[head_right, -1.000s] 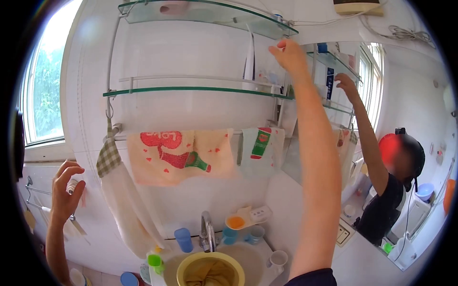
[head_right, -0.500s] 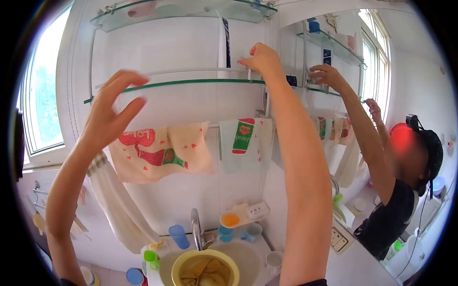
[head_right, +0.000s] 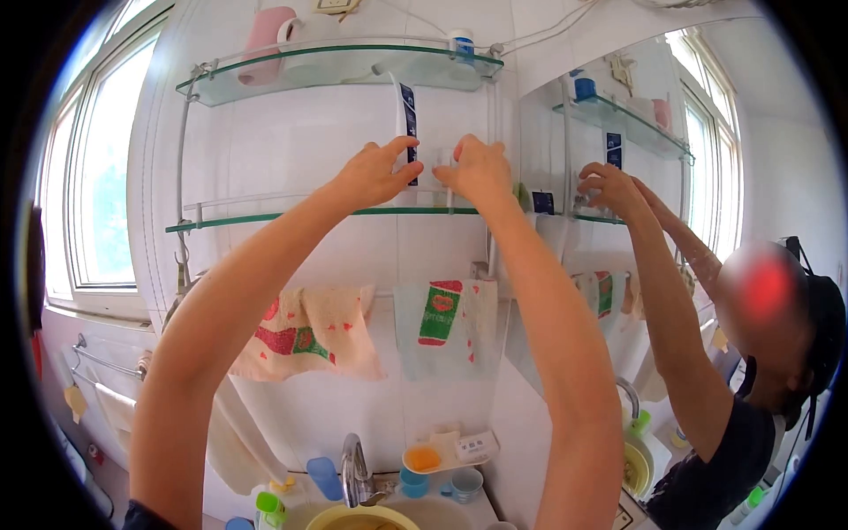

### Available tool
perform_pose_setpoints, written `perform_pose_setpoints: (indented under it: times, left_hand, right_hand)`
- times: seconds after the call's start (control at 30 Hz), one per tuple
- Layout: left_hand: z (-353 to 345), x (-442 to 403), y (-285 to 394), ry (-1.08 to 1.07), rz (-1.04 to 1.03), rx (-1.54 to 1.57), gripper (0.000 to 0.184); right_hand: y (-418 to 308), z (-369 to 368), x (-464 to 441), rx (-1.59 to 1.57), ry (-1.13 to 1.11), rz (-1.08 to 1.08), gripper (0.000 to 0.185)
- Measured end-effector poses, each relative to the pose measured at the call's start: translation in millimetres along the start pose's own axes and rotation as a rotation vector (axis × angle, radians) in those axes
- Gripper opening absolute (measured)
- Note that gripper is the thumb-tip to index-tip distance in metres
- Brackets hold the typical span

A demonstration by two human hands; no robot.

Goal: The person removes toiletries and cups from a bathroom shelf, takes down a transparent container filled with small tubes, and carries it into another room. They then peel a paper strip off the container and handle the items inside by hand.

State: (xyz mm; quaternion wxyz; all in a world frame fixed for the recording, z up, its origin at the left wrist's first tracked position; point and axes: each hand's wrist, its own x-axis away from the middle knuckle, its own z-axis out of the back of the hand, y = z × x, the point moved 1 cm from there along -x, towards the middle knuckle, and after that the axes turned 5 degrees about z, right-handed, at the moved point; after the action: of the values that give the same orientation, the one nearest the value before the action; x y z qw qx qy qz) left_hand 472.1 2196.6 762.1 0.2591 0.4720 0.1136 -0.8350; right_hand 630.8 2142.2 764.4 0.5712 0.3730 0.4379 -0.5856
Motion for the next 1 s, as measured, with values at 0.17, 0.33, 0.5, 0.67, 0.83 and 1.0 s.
perform_pose_setpoints:
  times: [0.17,0.33,0.5,0.67,0.83,1.0]
  left_hand:
    - [-13,-12,-8,-0.04,0.035,0.083,0.041]
    - [-21,-16,-11,0.095,0.069,0.036,0.038]
    - [-20,-15,-18,0.211,0.101,0.019,0.041]
    - [-6,-12,-26,0.263,0.057,0.072,0.044]
    - [3,-16,-37,0.154,0.13,0.156,0.042]
    - [38,-13,-36,0.165,0.002,-0.224,0.035]
  right_hand:
    - [-3,5,4,-0.039,-0.013,0.005,0.04]
    - [6,0,-5,-0.1,-0.074,-0.073,0.044]
    - [8,0,-5,-0.093,-0.063,-0.063,0.046]
    - [14,-1,-3,-0.166,-0.027,-0.012,0.048]
    - [25,-17,-8,-0.132,0.113,0.09,0.04]
    - [-6,11,4,-0.242,-0.132,-0.068,0.039]
